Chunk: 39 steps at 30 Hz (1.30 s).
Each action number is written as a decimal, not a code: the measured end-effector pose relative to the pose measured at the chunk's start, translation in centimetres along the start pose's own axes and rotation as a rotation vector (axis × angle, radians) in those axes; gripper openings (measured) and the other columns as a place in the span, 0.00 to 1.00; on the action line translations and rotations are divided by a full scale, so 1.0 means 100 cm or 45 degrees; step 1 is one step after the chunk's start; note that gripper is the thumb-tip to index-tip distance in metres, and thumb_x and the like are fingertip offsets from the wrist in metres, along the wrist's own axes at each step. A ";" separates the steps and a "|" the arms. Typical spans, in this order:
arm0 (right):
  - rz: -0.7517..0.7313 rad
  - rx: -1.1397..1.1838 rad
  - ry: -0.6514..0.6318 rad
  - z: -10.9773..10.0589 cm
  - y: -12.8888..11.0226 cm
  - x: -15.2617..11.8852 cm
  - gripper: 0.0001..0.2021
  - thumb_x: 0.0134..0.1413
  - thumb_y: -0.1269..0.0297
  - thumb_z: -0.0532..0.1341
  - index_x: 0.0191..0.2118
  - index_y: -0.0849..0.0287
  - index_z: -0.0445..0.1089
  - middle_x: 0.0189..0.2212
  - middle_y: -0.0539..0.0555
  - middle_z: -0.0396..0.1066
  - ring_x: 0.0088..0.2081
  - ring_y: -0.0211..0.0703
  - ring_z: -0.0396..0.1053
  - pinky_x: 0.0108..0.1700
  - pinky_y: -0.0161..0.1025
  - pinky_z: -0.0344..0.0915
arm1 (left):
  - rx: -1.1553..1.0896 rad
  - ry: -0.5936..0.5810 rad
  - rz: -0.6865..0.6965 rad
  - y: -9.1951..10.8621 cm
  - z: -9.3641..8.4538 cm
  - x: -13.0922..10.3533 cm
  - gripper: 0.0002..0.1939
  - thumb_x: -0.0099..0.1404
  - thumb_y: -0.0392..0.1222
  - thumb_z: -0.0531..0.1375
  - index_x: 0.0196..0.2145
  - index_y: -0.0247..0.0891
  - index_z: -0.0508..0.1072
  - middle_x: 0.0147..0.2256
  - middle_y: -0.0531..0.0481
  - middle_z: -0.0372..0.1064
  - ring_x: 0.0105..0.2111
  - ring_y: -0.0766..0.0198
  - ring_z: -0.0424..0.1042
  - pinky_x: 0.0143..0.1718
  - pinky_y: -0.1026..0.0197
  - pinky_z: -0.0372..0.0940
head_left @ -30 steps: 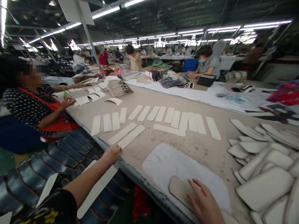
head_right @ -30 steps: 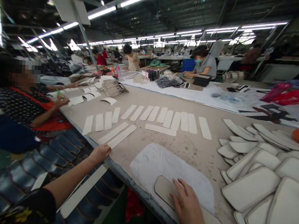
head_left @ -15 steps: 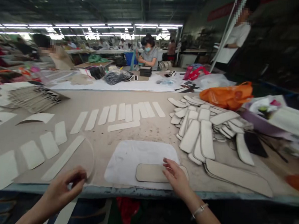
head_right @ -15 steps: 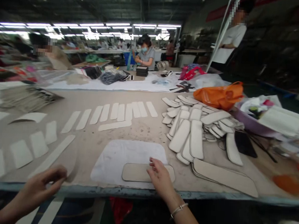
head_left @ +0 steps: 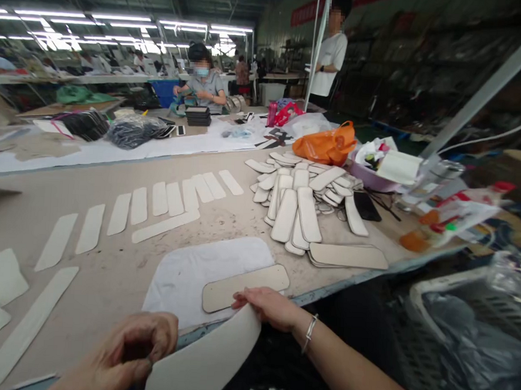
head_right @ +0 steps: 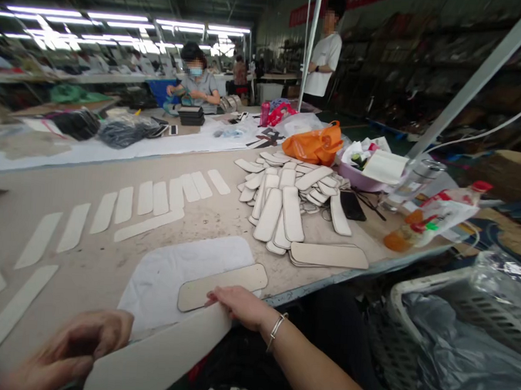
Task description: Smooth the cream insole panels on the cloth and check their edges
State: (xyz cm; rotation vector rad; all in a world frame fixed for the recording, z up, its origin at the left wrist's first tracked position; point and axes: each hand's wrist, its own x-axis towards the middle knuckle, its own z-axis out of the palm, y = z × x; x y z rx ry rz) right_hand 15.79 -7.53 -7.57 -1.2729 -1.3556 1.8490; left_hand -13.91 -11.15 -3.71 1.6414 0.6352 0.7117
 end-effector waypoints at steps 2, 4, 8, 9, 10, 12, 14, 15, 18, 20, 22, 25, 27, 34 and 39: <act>-0.017 0.058 0.023 -0.003 -0.001 -0.011 0.25 0.50 0.44 0.59 0.43 0.61 0.73 0.43 0.58 0.72 0.46 0.47 0.67 0.48 0.44 0.61 | -0.044 0.021 -0.076 -0.008 -0.006 0.006 0.25 0.52 0.66 0.57 0.20 0.39 0.60 0.23 0.49 0.57 0.24 0.62 0.58 0.25 0.60 0.58; -0.018 0.160 0.092 -0.010 -0.001 -0.021 0.21 0.46 0.50 0.63 0.42 0.61 0.73 0.42 0.57 0.72 0.45 0.46 0.67 0.49 0.42 0.62 | -0.093 0.061 -0.130 -0.022 -0.013 0.011 0.25 0.51 0.64 0.59 0.20 0.39 0.60 0.23 0.50 0.56 0.23 0.63 0.57 0.23 0.61 0.56; 0.032 0.288 0.162 -0.030 0.002 -0.037 0.20 0.44 0.60 0.64 0.45 0.59 0.71 0.42 0.56 0.71 0.41 0.44 0.68 0.42 0.41 0.66 | -0.138 0.118 -0.218 -0.051 -0.022 0.019 0.20 0.54 0.57 0.59 0.22 0.38 0.61 0.23 0.53 0.54 0.22 0.68 0.52 0.22 0.64 0.50; 0.027 0.275 0.169 -0.035 0.004 -0.038 0.19 0.44 0.63 0.63 0.45 0.60 0.70 0.41 0.55 0.71 0.40 0.42 0.68 0.40 0.40 0.67 | -0.146 0.122 -0.245 -0.058 -0.023 0.021 0.19 0.55 0.56 0.59 0.23 0.37 0.61 0.22 0.54 0.53 0.22 0.68 0.51 0.22 0.64 0.49; 0.018 0.227 0.191 -0.041 0.005 -0.039 0.19 0.43 0.66 0.62 0.45 0.61 0.70 0.40 0.54 0.71 0.38 0.40 0.68 0.39 0.38 0.66 | -0.155 0.126 -0.276 -0.064 -0.023 0.023 0.17 0.56 0.54 0.58 0.23 0.37 0.61 0.22 0.55 0.52 0.22 0.69 0.50 0.22 0.65 0.48; -0.003 0.027 0.295 -0.051 0.007 -0.038 0.21 0.43 0.70 0.60 0.48 0.62 0.69 0.35 0.52 0.72 0.33 0.36 0.68 0.37 0.35 0.66 | -0.168 0.139 -0.333 -0.074 -0.024 0.028 0.15 0.56 0.51 0.58 0.25 0.37 0.61 0.21 0.56 0.51 0.21 0.70 0.49 0.22 0.65 0.45; -0.038 -0.268 0.444 -0.061 0.008 -0.035 0.24 0.45 0.70 0.58 0.52 0.62 0.66 0.28 0.49 0.71 0.27 0.35 0.66 0.34 0.34 0.65 | -0.167 0.159 -0.374 -0.082 -0.025 0.035 0.12 0.56 0.48 0.57 0.26 0.37 0.61 0.20 0.57 0.50 0.20 0.71 0.47 0.21 0.66 0.43; -0.062 -0.428 0.516 -0.065 0.007 -0.033 0.25 0.47 0.69 0.57 0.54 0.62 0.65 0.25 0.48 0.70 0.25 0.35 0.66 0.33 0.34 0.65 | -0.162 0.170 -0.389 -0.085 -0.025 0.039 0.11 0.56 0.47 0.56 0.26 0.37 0.60 0.20 0.58 0.49 0.20 0.71 0.47 0.21 0.66 0.42; -0.116 -0.879 0.692 -0.076 0.000 -0.026 0.23 0.50 0.69 0.55 0.54 0.61 0.65 0.22 0.47 0.70 0.23 0.35 0.66 0.32 0.33 0.64 | -0.130 0.208 -0.432 -0.091 -0.026 0.054 0.11 0.56 0.46 0.55 0.25 0.37 0.59 0.18 0.59 0.48 0.20 0.71 0.46 0.21 0.66 0.42; -0.122 -1.061 0.783 -0.082 -0.007 -0.022 0.21 0.50 0.68 0.55 0.52 0.61 0.67 0.24 0.49 0.72 0.25 0.36 0.68 0.33 0.33 0.63 | -0.087 0.256 -0.464 -0.094 -0.025 0.066 0.11 0.55 0.46 0.54 0.24 0.37 0.58 0.18 0.59 0.47 0.19 0.71 0.46 0.21 0.66 0.42; -0.110 -1.138 0.842 -0.086 -0.015 -0.018 0.19 0.50 0.68 0.56 0.49 0.61 0.69 0.24 0.50 0.73 0.27 0.38 0.68 0.35 0.33 0.62 | -0.030 0.292 -0.504 -0.097 -0.023 0.078 0.10 0.53 0.46 0.54 0.23 0.37 0.59 0.18 0.59 0.49 0.19 0.71 0.48 0.21 0.66 0.43; -0.080 -1.205 0.880 -0.091 -0.020 -0.012 0.14 0.48 0.68 0.58 0.43 0.61 0.71 0.23 0.49 0.72 0.28 0.39 0.68 0.34 0.33 0.60 | 0.089 0.332 -0.590 -0.104 -0.020 0.094 0.09 0.51 0.45 0.53 0.22 0.37 0.60 0.17 0.58 0.52 0.18 0.71 0.50 0.20 0.66 0.44; -0.067 -1.243 0.897 -0.094 -0.020 -0.009 0.11 0.48 0.68 0.58 0.40 0.59 0.71 0.23 0.49 0.72 0.28 0.38 0.68 0.33 0.33 0.60 | 0.187 0.370 -0.637 -0.108 -0.019 0.102 0.08 0.50 0.45 0.52 0.22 0.37 0.61 0.16 0.57 0.54 0.18 0.70 0.52 0.20 0.66 0.45; -0.046 -1.346 0.940 -0.098 -0.013 -0.002 0.06 0.50 0.67 0.59 0.36 0.57 0.69 0.25 0.48 0.73 0.29 0.37 0.69 0.33 0.32 0.58 | 0.529 0.411 -0.654 -0.117 -0.020 0.112 0.07 0.50 0.42 0.51 0.21 0.37 0.66 0.16 0.55 0.60 0.19 0.67 0.60 0.20 0.65 0.51; -0.027 -1.419 0.948 -0.095 -0.014 0.000 0.05 0.50 0.67 0.58 0.35 0.58 0.68 0.25 0.49 0.73 0.30 0.40 0.69 0.34 0.34 0.57 | 0.647 0.404 -0.642 -0.119 -0.021 0.112 0.08 0.49 0.38 0.51 0.21 0.36 0.69 0.18 0.52 0.67 0.21 0.64 0.65 0.23 0.65 0.55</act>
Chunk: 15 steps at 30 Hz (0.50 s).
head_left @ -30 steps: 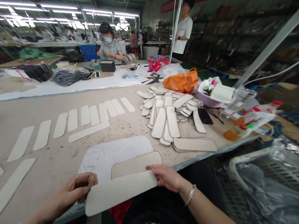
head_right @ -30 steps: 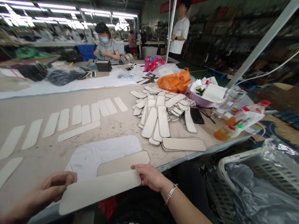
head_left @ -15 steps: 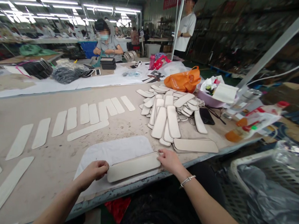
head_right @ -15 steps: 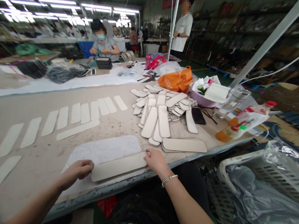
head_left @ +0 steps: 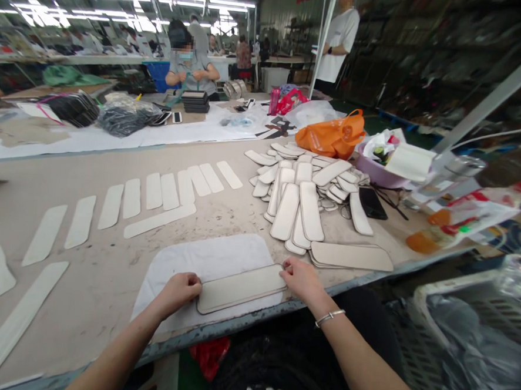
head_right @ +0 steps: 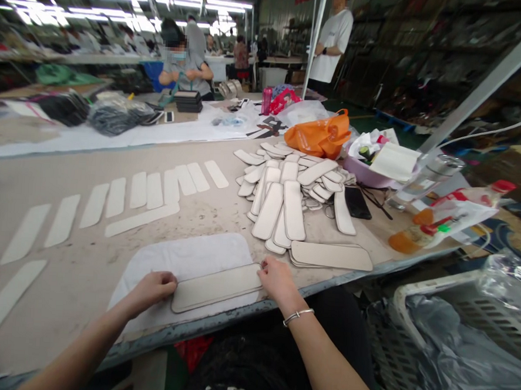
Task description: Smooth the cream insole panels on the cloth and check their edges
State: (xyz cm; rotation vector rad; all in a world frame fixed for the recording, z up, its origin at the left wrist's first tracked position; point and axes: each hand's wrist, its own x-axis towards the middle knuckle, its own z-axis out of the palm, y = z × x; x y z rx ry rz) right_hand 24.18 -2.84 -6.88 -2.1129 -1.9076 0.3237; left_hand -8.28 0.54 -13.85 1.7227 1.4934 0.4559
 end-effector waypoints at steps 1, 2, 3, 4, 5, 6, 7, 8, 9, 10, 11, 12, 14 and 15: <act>-0.002 -0.014 0.000 0.000 -0.001 0.000 0.05 0.50 0.67 0.58 0.35 0.58 0.68 0.25 0.49 0.73 0.30 0.41 0.69 0.34 0.35 0.57 | -0.005 -0.002 -0.004 0.000 0.000 0.000 0.08 0.49 0.38 0.51 0.22 0.36 0.69 0.18 0.52 0.67 0.21 0.64 0.66 0.23 0.65 0.56; -0.005 -0.024 -0.002 0.001 -0.001 0.001 0.05 0.50 0.67 0.58 0.35 0.58 0.68 0.24 0.50 0.73 0.30 0.41 0.69 0.33 0.35 0.56 | -0.014 -0.005 -0.011 -0.001 0.001 -0.001 0.08 0.49 0.37 0.50 0.22 0.36 0.69 0.18 0.51 0.68 0.21 0.64 0.67 0.23 0.65 0.56; -0.010 -0.033 -0.003 0.001 -0.001 0.001 0.05 0.50 0.67 0.58 0.35 0.58 0.68 0.24 0.50 0.73 0.30 0.42 0.69 0.33 0.36 0.56 | -0.024 -0.006 -0.019 -0.001 0.001 -0.001 0.08 0.50 0.37 0.50 0.23 0.36 0.69 0.19 0.51 0.68 0.21 0.64 0.68 0.24 0.65 0.57; -0.015 -0.040 -0.003 0.002 -0.001 0.002 0.05 0.50 0.67 0.58 0.35 0.58 0.67 0.24 0.50 0.73 0.30 0.42 0.68 0.33 0.36 0.56 | -0.034 -0.007 -0.024 -0.002 0.002 -0.001 0.09 0.50 0.36 0.50 0.23 0.36 0.69 0.19 0.51 0.69 0.22 0.64 0.68 0.24 0.65 0.58; -0.018 -0.048 -0.006 0.002 -0.001 0.002 0.05 0.51 0.66 0.58 0.35 0.58 0.67 0.24 0.49 0.73 0.30 0.42 0.68 0.33 0.36 0.56 | -0.041 -0.007 -0.026 -0.003 0.003 -0.002 0.09 0.51 0.36 0.49 0.24 0.36 0.69 0.19 0.51 0.70 0.22 0.64 0.69 0.25 0.65 0.59; -0.020 -0.055 -0.009 0.003 0.000 0.003 0.04 0.51 0.66 0.57 0.34 0.58 0.67 0.24 0.49 0.73 0.30 0.42 0.68 0.33 0.36 0.56 | -0.045 -0.006 -0.026 -0.003 0.003 -0.003 0.09 0.52 0.37 0.49 0.25 0.36 0.69 0.20 0.51 0.70 0.22 0.64 0.70 0.25 0.65 0.59; -0.022 -0.060 -0.009 0.003 0.000 0.003 0.04 0.51 0.66 0.57 0.34 0.57 0.66 0.24 0.49 0.73 0.30 0.41 0.68 0.33 0.36 0.56 | -0.043 -0.003 -0.023 -0.003 0.003 -0.004 0.09 0.53 0.38 0.50 0.25 0.36 0.69 0.20 0.51 0.70 0.23 0.64 0.70 0.25 0.65 0.59; -0.021 -0.067 -0.009 0.004 0.000 0.003 0.04 0.51 0.66 0.58 0.34 0.57 0.66 0.24 0.49 0.73 0.30 0.41 0.68 0.33 0.35 0.56 | -0.033 0.003 -0.019 -0.003 0.004 -0.005 0.09 0.54 0.39 0.51 0.26 0.36 0.69 0.20 0.51 0.71 0.23 0.63 0.70 0.25 0.65 0.59; -0.018 -0.073 -0.008 0.004 0.000 0.003 0.04 0.51 0.66 0.57 0.34 0.57 0.66 0.24 0.49 0.72 0.30 0.41 0.68 0.33 0.35 0.56 | -0.016 0.011 -0.013 -0.002 0.004 -0.006 0.09 0.55 0.41 0.52 0.26 0.36 0.69 0.21 0.51 0.71 0.23 0.63 0.70 0.26 0.65 0.59; -0.013 -0.078 -0.007 0.004 0.000 0.003 0.04 0.51 0.66 0.58 0.34 0.57 0.65 0.24 0.49 0.72 0.30 0.41 0.68 0.33 0.35 0.56 | 0.006 0.020 -0.006 -0.002 0.004 -0.006 0.09 0.55 0.43 0.53 0.26 0.36 0.69 0.21 0.51 0.71 0.23 0.63 0.70 0.26 0.64 0.58; -0.011 -0.083 -0.005 0.004 0.000 0.003 0.04 0.51 0.66 0.57 0.34 0.57 0.65 0.24 0.49 0.72 0.30 0.41 0.68 0.33 0.35 0.56 | 0.031 0.031 0.001 0.000 0.004 -0.007 0.09 0.55 0.45 0.54 0.26 0.37 0.69 0.21 0.51 0.70 0.24 0.62 0.69 0.26 0.64 0.58; -0.011 -0.088 -0.001 0.004 0.000 0.003 0.04 0.51 0.66 0.57 0.34 0.57 0.65 0.24 0.49 0.72 0.30 0.42 0.68 0.33 0.36 0.56 | 0.059 0.042 0.010 0.001 0.004 -0.007 0.10 0.56 0.45 0.54 0.26 0.37 0.69 0.20 0.52 0.70 0.24 0.62 0.69 0.27 0.64 0.58; -0.016 -0.097 0.003 0.004 -0.001 0.002 0.03 0.52 0.66 0.57 0.34 0.58 0.65 0.25 0.49 0.73 0.30 0.42 0.68 0.33 0.36 0.56 | 0.117 0.061 0.031 0.003 0.005 -0.007 0.09 0.58 0.44 0.54 0.26 0.37 0.69 0.20 0.52 0.70 0.25 0.62 0.69 0.29 0.63 0.57; -0.020 -0.100 0.005 0.004 -0.001 0.001 0.03 0.52 0.67 0.57 0.34 0.58 0.65 0.26 0.50 0.73 0.30 0.42 0.69 0.33 0.36 0.56 | 0.146 0.071 0.041 0.004 0.005 -0.007 0.09 0.58 0.44 0.54 0.26 0.37 0.69 0.20 0.52 0.69 0.26 0.61 0.69 0.29 0.63 0.56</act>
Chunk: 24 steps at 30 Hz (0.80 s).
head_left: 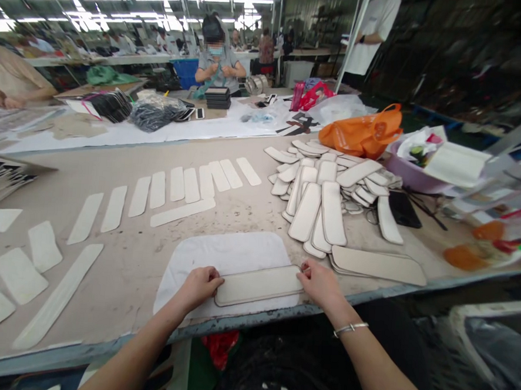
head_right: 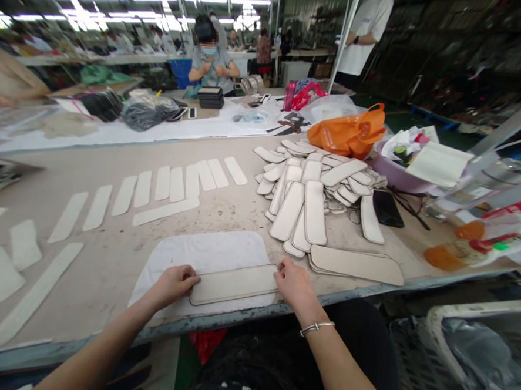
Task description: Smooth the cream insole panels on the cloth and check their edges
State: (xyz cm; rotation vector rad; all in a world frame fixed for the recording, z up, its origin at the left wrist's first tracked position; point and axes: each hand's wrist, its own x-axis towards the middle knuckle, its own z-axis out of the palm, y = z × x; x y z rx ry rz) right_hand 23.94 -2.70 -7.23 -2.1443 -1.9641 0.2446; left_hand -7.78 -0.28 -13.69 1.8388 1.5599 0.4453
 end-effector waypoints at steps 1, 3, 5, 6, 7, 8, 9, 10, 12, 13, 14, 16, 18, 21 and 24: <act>-0.002 -0.004 0.003 0.000 0.000 -0.001 0.04 0.52 0.67 0.57 0.35 0.58 0.65 0.26 0.50 0.73 0.31 0.42 0.69 0.34 0.36 0.56 | 0.027 0.008 0.009 0.001 0.001 0.000 0.09 0.59 0.43 0.54 0.26 0.37 0.68 0.20 0.51 0.69 0.26 0.61 0.69 0.30 0.62 0.56; 0.002 -0.013 0.011 0.001 -0.001 -0.001 0.04 0.52 0.68 0.56 0.35 0.59 0.65 0.27 0.51 0.73 0.31 0.42 0.69 0.34 0.36 0.56 | 0.072 0.024 0.021 0.002 0.003 0.001 0.08 0.60 0.42 0.53 0.26 0.37 0.68 0.21 0.51 0.69 0.26 0.61 0.68 0.31 0.62 0.55; 0.010 -0.022 0.019 0.002 -0.001 -0.001 0.04 0.52 0.68 0.56 0.35 0.59 0.65 0.27 0.52 0.73 0.31 0.42 0.69 0.34 0.36 0.56 | 0.134 0.035 0.031 0.002 0.005 0.002 0.08 0.61 0.41 0.53 0.26 0.36 0.67 0.22 0.50 0.69 0.27 0.60 0.68 0.32 0.61 0.55; 0.014 -0.026 0.021 0.002 -0.002 -0.001 0.04 0.52 0.69 0.55 0.35 0.59 0.66 0.27 0.52 0.73 0.31 0.42 0.69 0.34 0.36 0.56 | 0.173 0.040 0.036 0.001 0.006 0.003 0.08 0.61 0.41 0.53 0.27 0.36 0.67 0.22 0.50 0.69 0.28 0.60 0.69 0.32 0.62 0.55; 0.018 -0.028 0.023 0.003 -0.001 -0.001 0.05 0.52 0.69 0.55 0.35 0.59 0.66 0.27 0.52 0.73 0.31 0.42 0.69 0.33 0.36 0.55 | 0.213 0.044 0.042 0.001 0.007 0.003 0.08 0.62 0.41 0.53 0.27 0.36 0.67 0.23 0.49 0.69 0.29 0.60 0.69 0.32 0.62 0.56; 0.021 -0.030 0.024 0.003 -0.001 0.000 0.05 0.52 0.69 0.55 0.35 0.59 0.66 0.27 0.52 0.73 0.31 0.42 0.69 0.33 0.37 0.55 | 0.250 0.049 0.045 0.001 0.008 0.003 0.08 0.62 0.41 0.53 0.27 0.36 0.67 0.25 0.49 0.70 0.30 0.60 0.69 0.32 0.62 0.56; 0.023 -0.030 0.024 0.004 -0.001 0.000 0.05 0.52 0.69 0.55 0.36 0.59 0.66 0.27 0.52 0.73 0.31 0.42 0.69 0.33 0.37 0.55 | 0.277 0.053 0.047 0.001 0.009 0.004 0.08 0.62 0.41 0.53 0.27 0.36 0.68 0.25 0.48 0.70 0.30 0.59 0.69 0.33 0.62 0.56; 0.024 -0.028 0.024 0.004 0.000 0.000 0.05 0.52 0.69 0.55 0.36 0.59 0.66 0.27 0.53 0.73 0.31 0.42 0.69 0.33 0.36 0.55 | 0.290 0.056 0.045 0.001 0.009 0.004 0.08 0.62 0.41 0.54 0.27 0.36 0.68 0.26 0.48 0.70 0.31 0.59 0.69 0.33 0.62 0.56; 0.026 -0.025 0.022 0.006 0.001 0.001 0.06 0.52 0.69 0.55 0.37 0.59 0.66 0.27 0.53 0.73 0.31 0.42 0.69 0.34 0.36 0.55 | 0.289 0.056 0.040 0.001 0.009 0.004 0.08 0.62 0.41 0.54 0.28 0.36 0.68 0.27 0.48 0.70 0.31 0.59 0.69 0.33 0.62 0.56; 0.028 -0.023 0.021 0.006 0.001 0.001 0.06 0.52 0.69 0.55 0.37 0.59 0.66 0.27 0.52 0.73 0.31 0.41 0.69 0.34 0.36 0.55 | 0.284 0.052 0.036 0.001 0.009 0.004 0.08 0.62 0.41 0.54 0.28 0.36 0.68 0.26 0.48 0.70 0.31 0.60 0.69 0.33 0.62 0.56; 0.031 -0.022 0.020 0.007 0.002 0.001 0.06 0.52 0.69 0.55 0.37 0.59 0.66 0.27 0.52 0.73 0.31 0.41 0.69 0.34 0.36 0.55 | 0.278 0.045 0.030 0.002 0.009 0.004 0.08 0.62 0.41 0.54 0.28 0.36 0.68 0.26 0.49 0.70 0.31 0.60 0.69 0.33 0.63 0.56; 0.045 -0.020 0.020 0.008 0.002 0.002 0.06 0.51 0.69 0.55 0.37 0.59 0.66 0.27 0.52 0.73 0.31 0.41 0.68 0.33 0.36 0.55 | 0.277 0.040 0.019 0.003 0.008 0.003 0.08 0.62 0.41 0.54 0.28 0.36 0.69 0.27 0.49 0.71 0.31 0.61 0.69 0.33 0.64 0.56; 0.061 -0.017 0.023 0.009 0.003 0.003 0.06 0.50 0.69 0.56 0.36 0.59 0.66 0.27 0.52 0.73 0.31 0.41 0.68 0.33 0.35 0.55 | 0.290 0.047 0.014 0.005 0.008 0.002 0.07 0.62 0.41 0.54 0.29 0.36 0.69 0.28 0.49 0.71 0.32 0.61 0.70 0.33 0.64 0.56; 0.075 -0.003 0.022 0.009 0.002 0.004 0.06 0.50 0.70 0.57 0.36 0.59 0.66 0.27 0.51 0.73 0.30 0.40 0.68 0.33 0.35 0.55 | 0.309 0.055 0.018 0.006 0.008 0.000 0.07 0.62 0.40 0.54 0.29 0.36 0.69 0.29 0.49 0.71 0.32 0.62 0.70 0.34 0.64 0.56; 0.080 0.013 0.020 0.007 0.002 0.004 0.07 0.49 0.70 0.57 0.37 0.59 0.66 0.26 0.50 0.72 0.29 0.39 0.68 0.33 0.34 0.55 | 0.319 0.051 0.019 0.005 0.008 0.002 0.07 0.62 0.40 0.54 0.29 0.37 0.69 0.28 0.49 0.71 0.32 0.62 0.70 0.33 0.64 0.56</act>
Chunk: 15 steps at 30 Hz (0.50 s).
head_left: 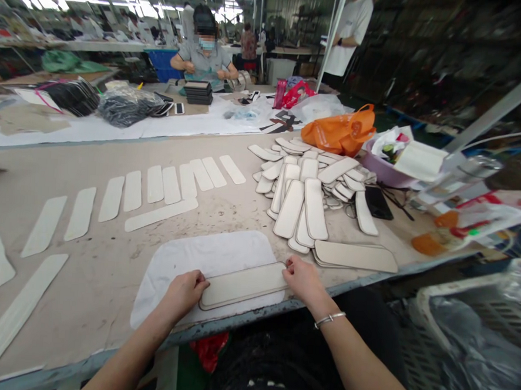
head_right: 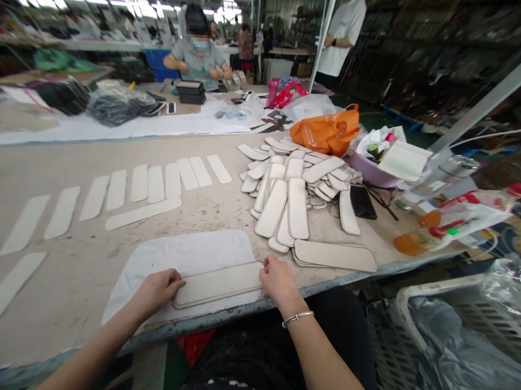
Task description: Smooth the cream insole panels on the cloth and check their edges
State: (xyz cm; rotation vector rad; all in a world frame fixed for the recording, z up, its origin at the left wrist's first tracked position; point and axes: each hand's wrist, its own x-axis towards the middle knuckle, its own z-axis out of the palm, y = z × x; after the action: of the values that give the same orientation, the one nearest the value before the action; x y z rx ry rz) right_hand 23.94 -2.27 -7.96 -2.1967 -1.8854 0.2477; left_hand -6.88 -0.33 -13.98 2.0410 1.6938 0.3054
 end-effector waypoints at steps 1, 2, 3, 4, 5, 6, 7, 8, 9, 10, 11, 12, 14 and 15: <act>0.000 0.005 -0.001 -0.001 0.000 0.000 0.07 0.49 0.70 0.57 0.37 0.59 0.67 0.26 0.50 0.72 0.29 0.38 0.68 0.33 0.34 0.55 | -0.005 -0.004 -0.001 0.000 0.000 0.001 0.07 0.62 0.41 0.54 0.29 0.37 0.69 0.28 0.49 0.71 0.32 0.62 0.70 0.33 0.64 0.56; -0.002 0.010 -0.003 -0.001 0.000 0.000 0.08 0.49 0.70 0.57 0.37 0.59 0.67 0.26 0.49 0.72 0.29 0.38 0.67 0.33 0.33 0.56 | -0.014 -0.009 -0.003 -0.001 0.000 0.002 0.08 0.62 0.41 0.54 0.29 0.37 0.69 0.28 0.49 0.71 0.32 0.62 0.70 0.33 0.64 0.56; -0.003 0.014 -0.005 -0.002 0.000 0.000 0.08 0.49 0.70 0.57 0.37 0.59 0.67 0.26 0.49 0.72 0.29 0.37 0.67 0.33 0.33 0.56 | -0.024 -0.014 -0.006 -0.001 0.000 0.002 0.08 0.62 0.41 0.54 0.29 0.37 0.69 0.27 0.49 0.71 0.31 0.62 0.70 0.33 0.64 0.56; -0.004 0.016 -0.009 -0.002 0.000 0.000 0.08 0.49 0.70 0.57 0.38 0.58 0.66 0.26 0.48 0.72 0.29 0.37 0.67 0.33 0.33 0.56 | -0.033 -0.019 -0.010 0.000 -0.001 0.002 0.08 0.62 0.41 0.54 0.29 0.37 0.69 0.27 0.49 0.71 0.31 0.62 0.69 0.33 0.64 0.56; -0.005 0.016 -0.011 -0.002 0.000 0.000 0.09 0.48 0.70 0.57 0.38 0.58 0.66 0.25 0.48 0.72 0.28 0.37 0.67 0.33 0.33 0.56 | -0.040 -0.021 -0.015 0.000 -0.001 0.002 0.08 0.62 0.41 0.54 0.29 0.36 0.70 0.26 0.50 0.71 0.30 0.62 0.69 0.33 0.64 0.56; -0.005 0.013 -0.013 -0.002 0.001 0.000 0.09 0.48 0.70 0.57 0.38 0.58 0.66 0.26 0.48 0.72 0.28 0.36 0.67 0.33 0.33 0.56 | -0.044 -0.020 -0.019 0.001 -0.002 0.002 0.08 0.62 0.41 0.54 0.29 0.37 0.70 0.26 0.50 0.71 0.30 0.62 0.69 0.32 0.64 0.56; -0.004 0.008 -0.015 -0.002 0.001 0.000 0.09 0.48 0.70 0.57 0.39 0.58 0.66 0.26 0.48 0.72 0.29 0.36 0.67 0.33 0.33 0.56 | -0.047 -0.020 -0.022 0.002 -0.003 0.001 0.08 0.61 0.41 0.54 0.29 0.37 0.70 0.26 0.50 0.71 0.30 0.62 0.69 0.33 0.64 0.57; -0.004 -0.002 -0.016 -0.002 0.001 0.000 0.09 0.48 0.70 0.57 0.39 0.58 0.66 0.26 0.48 0.72 0.29 0.37 0.68 0.33 0.33 0.56 | -0.049 -0.021 -0.025 0.002 -0.004 0.001 0.08 0.61 0.41 0.54 0.29 0.37 0.71 0.25 0.50 0.71 0.30 0.62 0.69 0.33 0.64 0.57; -0.002 -0.014 -0.016 -0.002 0.000 0.001 0.09 0.48 0.70 0.56 0.39 0.58 0.66 0.26 0.48 0.72 0.29 0.37 0.68 0.33 0.33 0.56 | -0.051 -0.022 -0.028 0.003 -0.005 0.000 0.08 0.61 0.41 0.54 0.29 0.37 0.71 0.25 0.50 0.71 0.29 0.62 0.69 0.33 0.64 0.57; -0.003 -0.028 -0.016 -0.002 0.000 0.001 0.09 0.48 0.70 0.56 0.39 0.58 0.66 0.26 0.48 0.72 0.30 0.38 0.68 0.33 0.33 0.56 | -0.052 -0.023 -0.030 0.003 -0.005 0.000 0.08 0.61 0.41 0.54 0.29 0.37 0.71 0.25 0.51 0.71 0.29 0.63 0.69 0.33 0.64 0.57; -0.004 -0.045 -0.017 -0.003 0.000 0.001 0.10 0.48 0.70 0.56 0.39 0.58 0.66 0.26 0.48 0.72 0.30 0.38 0.68 0.33 0.34 0.56 | -0.052 -0.023 -0.032 0.003 -0.006 -0.001 0.08 0.61 0.41 0.54 0.29 0.37 0.71 0.25 0.51 0.71 0.29 0.63 0.69 0.33 0.64 0.57; -0.005 -0.064 -0.018 -0.004 -0.001 0.000 0.10 0.48 0.70 0.56 0.39 0.58 0.66 0.26 0.48 0.72 0.30 0.39 0.69 0.33 0.34 0.56 | -0.053 -0.024 -0.030 0.003 -0.006 -0.001 0.08 0.61 0.41 0.54 0.30 0.37 0.71 0.25 0.51 0.71 0.29 0.63 0.69 0.33 0.64 0.57; -0.006 -0.109 -0.016 -0.005 -0.004 -0.002 0.11 0.49 0.69 0.56 0.40 0.58 0.65 0.26 0.50 0.72 0.31 0.41 0.69 0.33 0.35 0.57 | -0.059 -0.025 -0.022 0.003 -0.006 -0.001 0.08 0.61 0.41 0.54 0.30 0.37 0.70 0.25 0.51 0.71 0.28 0.63 0.69 0.32 0.64 0.57; -0.005 -0.129 -0.011 -0.005 -0.006 -0.004 0.11 0.49 0.69 0.56 0.41 0.58 0.65 0.27 0.51 0.72 0.31 0.43 0.70 0.33 0.36 0.57 | -0.062 -0.030 -0.018 0.003 -0.006 -0.001 0.08 0.61 0.41 0.54 0.30 0.36 0.70 0.25 0.51 0.71 0.28 0.63 0.69 0.32 0.65 0.57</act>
State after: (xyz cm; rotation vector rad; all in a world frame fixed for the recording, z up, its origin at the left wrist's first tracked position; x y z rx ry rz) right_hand 23.40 -2.63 -7.30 -2.2596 -1.9473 0.1643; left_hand -6.92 -0.38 -13.28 1.9889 1.6699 0.3140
